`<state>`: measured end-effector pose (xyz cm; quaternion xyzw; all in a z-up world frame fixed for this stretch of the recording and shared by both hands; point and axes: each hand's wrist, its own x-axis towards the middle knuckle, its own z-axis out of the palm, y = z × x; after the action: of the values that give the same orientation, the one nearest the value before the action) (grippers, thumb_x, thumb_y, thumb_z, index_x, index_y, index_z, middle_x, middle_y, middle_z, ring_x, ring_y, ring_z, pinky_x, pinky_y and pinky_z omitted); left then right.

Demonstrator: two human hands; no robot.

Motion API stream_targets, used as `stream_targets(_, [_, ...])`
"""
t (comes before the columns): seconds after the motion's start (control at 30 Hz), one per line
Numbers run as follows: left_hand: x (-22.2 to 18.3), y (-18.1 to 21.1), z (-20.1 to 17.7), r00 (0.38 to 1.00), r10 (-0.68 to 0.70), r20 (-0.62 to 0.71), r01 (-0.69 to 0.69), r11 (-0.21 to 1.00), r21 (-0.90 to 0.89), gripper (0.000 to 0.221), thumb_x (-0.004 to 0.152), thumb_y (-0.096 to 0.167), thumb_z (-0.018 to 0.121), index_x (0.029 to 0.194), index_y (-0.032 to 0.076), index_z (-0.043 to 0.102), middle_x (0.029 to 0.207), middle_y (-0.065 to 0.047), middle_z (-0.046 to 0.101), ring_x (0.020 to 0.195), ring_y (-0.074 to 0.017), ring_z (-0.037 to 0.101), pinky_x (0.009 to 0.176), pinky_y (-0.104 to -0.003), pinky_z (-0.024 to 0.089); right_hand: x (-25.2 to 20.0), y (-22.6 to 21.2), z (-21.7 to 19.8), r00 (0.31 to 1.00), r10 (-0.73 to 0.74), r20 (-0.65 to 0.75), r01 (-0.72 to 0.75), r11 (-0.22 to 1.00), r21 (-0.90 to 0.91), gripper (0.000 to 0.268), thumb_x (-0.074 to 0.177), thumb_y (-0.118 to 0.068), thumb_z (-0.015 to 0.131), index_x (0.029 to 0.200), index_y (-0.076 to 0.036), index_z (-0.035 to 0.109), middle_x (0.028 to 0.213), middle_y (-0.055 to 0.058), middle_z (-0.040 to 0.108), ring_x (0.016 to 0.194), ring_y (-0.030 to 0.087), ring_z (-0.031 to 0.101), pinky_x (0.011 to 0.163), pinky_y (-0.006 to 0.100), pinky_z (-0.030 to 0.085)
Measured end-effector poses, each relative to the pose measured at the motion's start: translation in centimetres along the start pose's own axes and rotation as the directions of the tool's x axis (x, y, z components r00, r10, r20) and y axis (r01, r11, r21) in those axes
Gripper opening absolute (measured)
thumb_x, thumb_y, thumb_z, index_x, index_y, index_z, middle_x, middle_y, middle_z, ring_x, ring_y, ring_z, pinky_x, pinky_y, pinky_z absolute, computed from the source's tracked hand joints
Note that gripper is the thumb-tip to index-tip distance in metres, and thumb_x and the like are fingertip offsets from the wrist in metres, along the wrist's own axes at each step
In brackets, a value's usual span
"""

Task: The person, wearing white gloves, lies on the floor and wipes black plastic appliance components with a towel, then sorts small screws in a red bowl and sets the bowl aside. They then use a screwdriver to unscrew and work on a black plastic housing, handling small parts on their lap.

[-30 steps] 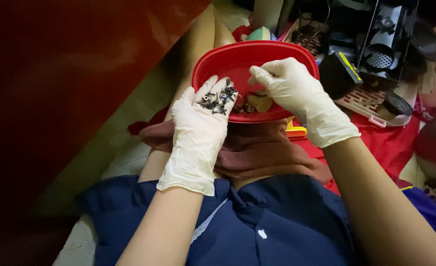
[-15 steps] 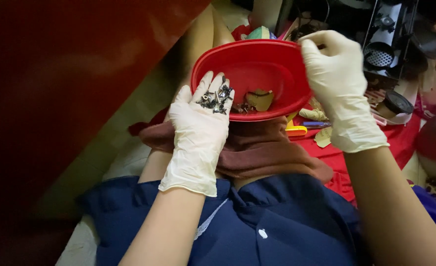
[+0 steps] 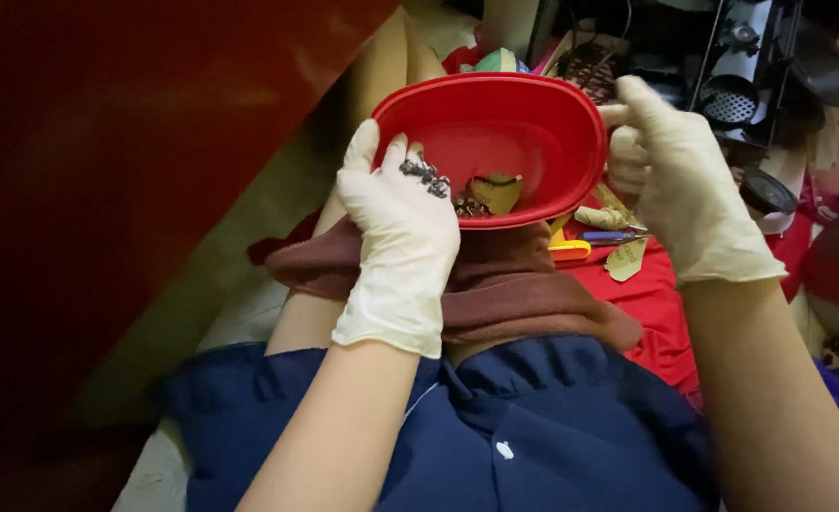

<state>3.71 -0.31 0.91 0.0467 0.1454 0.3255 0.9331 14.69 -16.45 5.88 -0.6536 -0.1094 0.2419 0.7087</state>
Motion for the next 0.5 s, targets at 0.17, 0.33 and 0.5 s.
stream_targets(0.17, [0.4, -1.1, 1.6, 0.994, 0.061, -0.095, -0.061, 0.998, 0.008, 0.044, 0.071, 0.030, 0.050, 0.106, 0.003, 0.049, 0.112, -0.018, 0.045, 0.092, -0.0236, 0.042, 0.083, -0.029, 0.032, 1.2, 0.8, -2.6, 0.938, 0.070, 0.340, -0.269, 0.765, 0.585, 0.037, 0.088, -0.026, 0.045, 0.106, 0.006, 0.051, 0.063, 0.004, 0.040, 0.050, 0.009, 0.030, 0.043, 0.018, 0.024])
stream_targets(0.33, [1.7, -1.9, 1.5, 0.980, 0.163, -0.113, -0.151, 0.983, 0.104, 0.043, 0.070, 0.028, 0.051, 0.103, 0.001, 0.053, 0.124, -0.016, 0.045, 0.102, -0.0238, 0.038, 0.087, -0.026, 0.027, 0.4, 0.5, -2.9, 0.940, 0.074, 0.334, -0.314, 0.578, 0.753, 0.049, 0.089, -0.022, 0.040, 0.125, 0.010, 0.039, 0.098, 0.022, 0.054, 0.072, 0.025, 0.057, 0.061, 0.030, 0.050])
stream_targets(0.5, [5.4, -2.4, 0.3, 0.963, 0.267, 0.034, -0.267, 0.938, 0.221, 0.027, 0.076, 0.030, 0.055, 0.080, 0.003, 0.054, 0.071, -0.007, 0.053, 0.059, -0.0151, 0.047, 0.055, -0.024, 0.039, 0.5, 0.5, -3.6, 0.939, -0.009, 0.345, -0.309, 0.420, 0.853, 0.056, 0.082, -0.013, 0.044, 0.127, 0.018, 0.030, 0.127, 0.038, 0.038, 0.115, 0.045, 0.042, 0.093, 0.051, 0.038])
